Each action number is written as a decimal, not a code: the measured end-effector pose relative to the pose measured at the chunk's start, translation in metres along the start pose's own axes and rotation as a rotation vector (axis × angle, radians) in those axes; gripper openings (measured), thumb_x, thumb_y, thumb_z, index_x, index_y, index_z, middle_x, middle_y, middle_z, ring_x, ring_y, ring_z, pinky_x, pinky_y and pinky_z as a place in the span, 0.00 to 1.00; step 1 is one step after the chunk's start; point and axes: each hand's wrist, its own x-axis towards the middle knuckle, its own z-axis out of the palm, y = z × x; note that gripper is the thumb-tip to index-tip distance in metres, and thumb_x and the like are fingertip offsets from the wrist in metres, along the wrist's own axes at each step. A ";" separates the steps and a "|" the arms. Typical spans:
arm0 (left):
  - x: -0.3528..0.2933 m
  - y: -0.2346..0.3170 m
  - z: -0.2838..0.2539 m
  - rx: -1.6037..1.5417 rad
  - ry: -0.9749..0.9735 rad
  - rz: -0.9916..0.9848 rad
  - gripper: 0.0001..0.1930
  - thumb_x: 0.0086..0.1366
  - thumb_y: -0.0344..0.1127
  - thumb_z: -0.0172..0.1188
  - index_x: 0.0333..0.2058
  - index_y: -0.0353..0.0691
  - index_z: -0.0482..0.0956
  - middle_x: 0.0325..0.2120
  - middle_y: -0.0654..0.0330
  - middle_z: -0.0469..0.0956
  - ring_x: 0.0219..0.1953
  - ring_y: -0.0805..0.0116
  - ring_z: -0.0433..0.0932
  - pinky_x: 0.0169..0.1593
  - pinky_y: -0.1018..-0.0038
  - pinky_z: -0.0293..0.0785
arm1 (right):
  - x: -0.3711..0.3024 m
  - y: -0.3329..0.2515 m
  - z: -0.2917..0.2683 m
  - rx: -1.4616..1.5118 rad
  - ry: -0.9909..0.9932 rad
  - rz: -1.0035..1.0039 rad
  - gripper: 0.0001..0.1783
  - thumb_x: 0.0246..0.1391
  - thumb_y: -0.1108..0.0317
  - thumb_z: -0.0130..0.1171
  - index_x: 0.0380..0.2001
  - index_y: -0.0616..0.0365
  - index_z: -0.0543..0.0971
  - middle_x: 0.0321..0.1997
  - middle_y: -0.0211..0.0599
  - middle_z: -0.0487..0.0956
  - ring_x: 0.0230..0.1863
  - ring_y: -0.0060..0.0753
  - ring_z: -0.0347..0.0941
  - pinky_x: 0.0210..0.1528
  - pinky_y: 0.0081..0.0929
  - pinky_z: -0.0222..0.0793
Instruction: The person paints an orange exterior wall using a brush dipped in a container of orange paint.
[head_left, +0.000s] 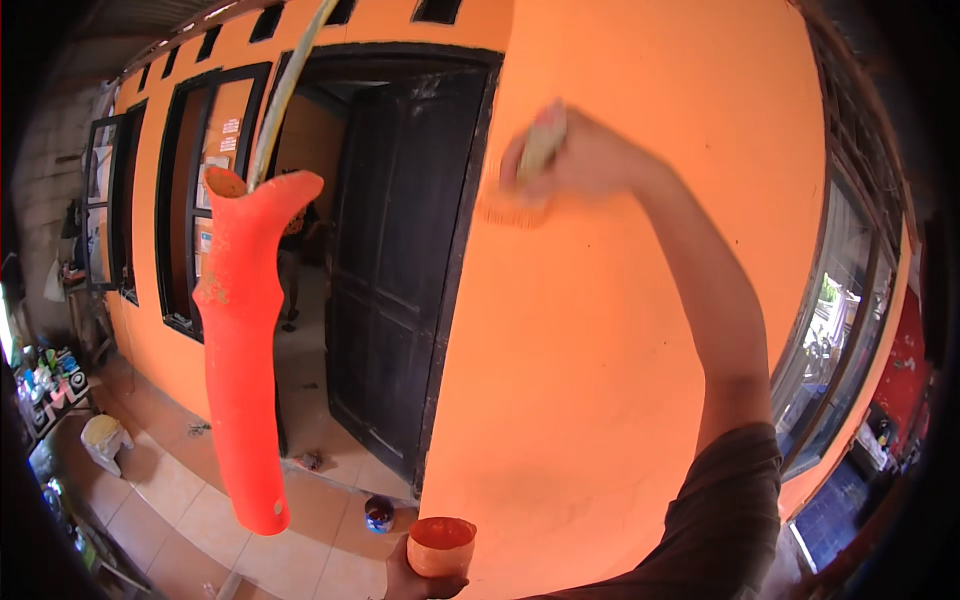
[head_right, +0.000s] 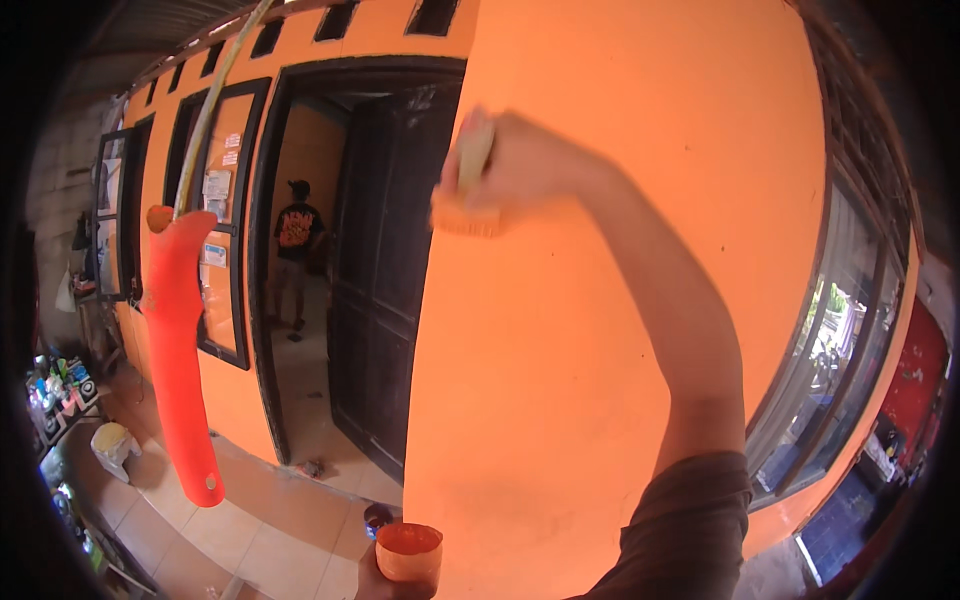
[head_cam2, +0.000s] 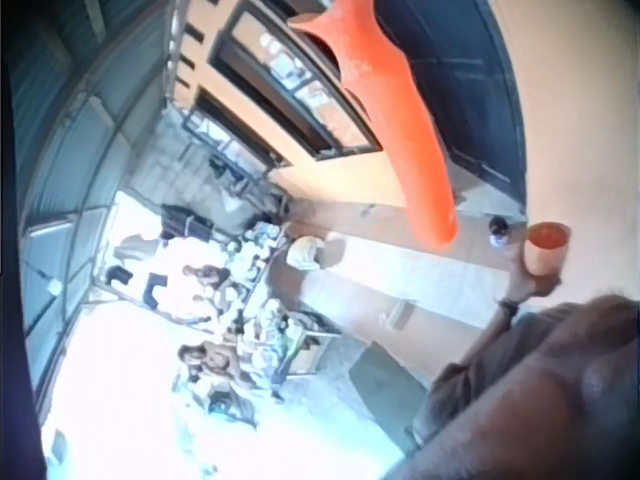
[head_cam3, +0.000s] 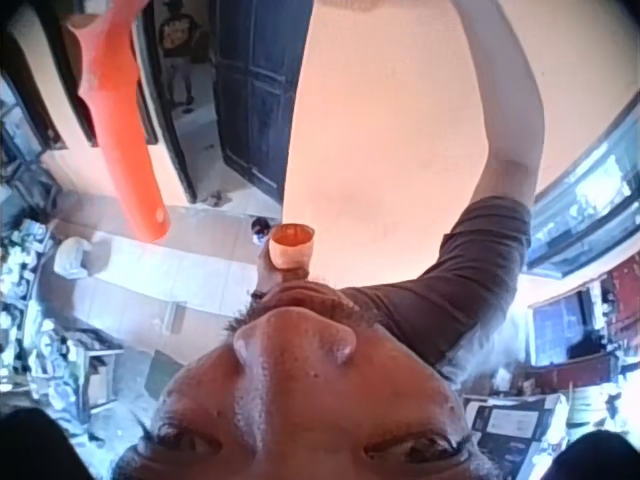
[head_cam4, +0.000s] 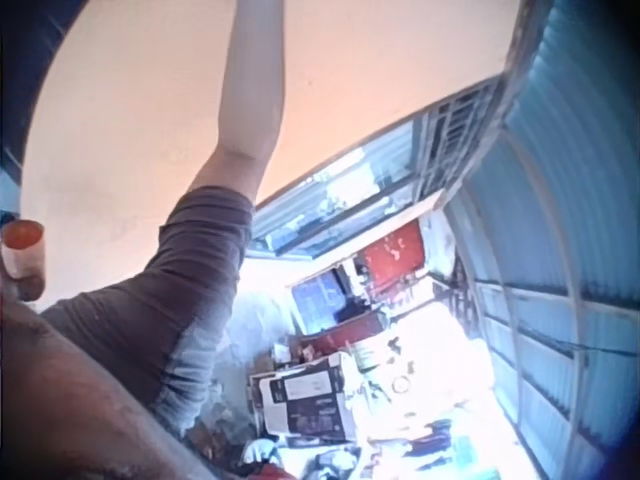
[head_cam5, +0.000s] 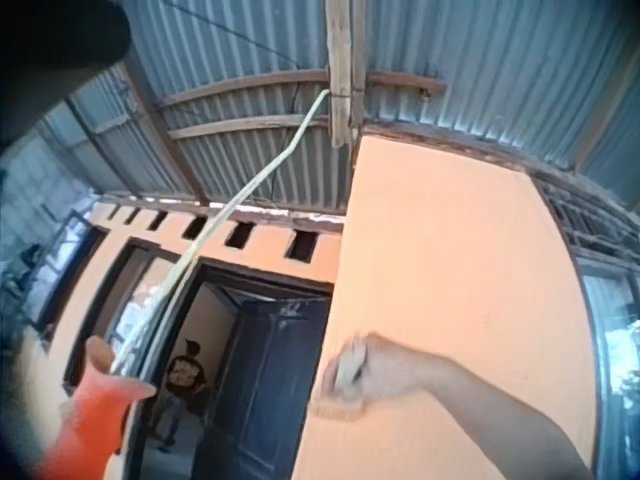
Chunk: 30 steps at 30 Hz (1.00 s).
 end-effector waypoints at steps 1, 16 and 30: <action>0.000 0.002 -0.001 0.037 0.011 0.039 0.35 0.42 0.26 0.72 0.52 0.40 0.69 0.40 0.58 0.78 0.38 0.68 0.78 0.38 0.74 0.77 | 0.022 0.009 -0.024 0.063 -0.007 0.087 0.14 0.37 0.71 0.68 0.33 0.52 0.81 0.34 0.23 0.80 0.34 0.21 0.74 0.39 0.25 0.72; 0.001 0.033 -0.011 0.083 0.175 -0.036 0.44 0.29 0.33 0.80 0.50 0.34 0.70 0.43 0.55 0.78 0.45 0.65 0.78 0.48 0.67 0.76 | 0.116 0.080 -0.069 -0.749 0.945 -0.381 0.13 0.34 0.74 0.65 0.29 0.52 0.80 0.34 0.32 0.81 0.36 0.35 0.78 0.39 0.30 0.75; -0.019 0.031 -0.014 0.162 0.130 -0.057 0.45 0.29 0.35 0.81 0.50 0.33 0.68 0.42 0.54 0.78 0.43 0.65 0.79 0.46 0.68 0.77 | -0.065 -0.020 0.128 0.315 -0.031 0.014 0.06 0.49 0.66 0.59 0.30 0.54 0.81 0.34 0.30 0.82 0.38 0.25 0.76 0.41 0.25 0.72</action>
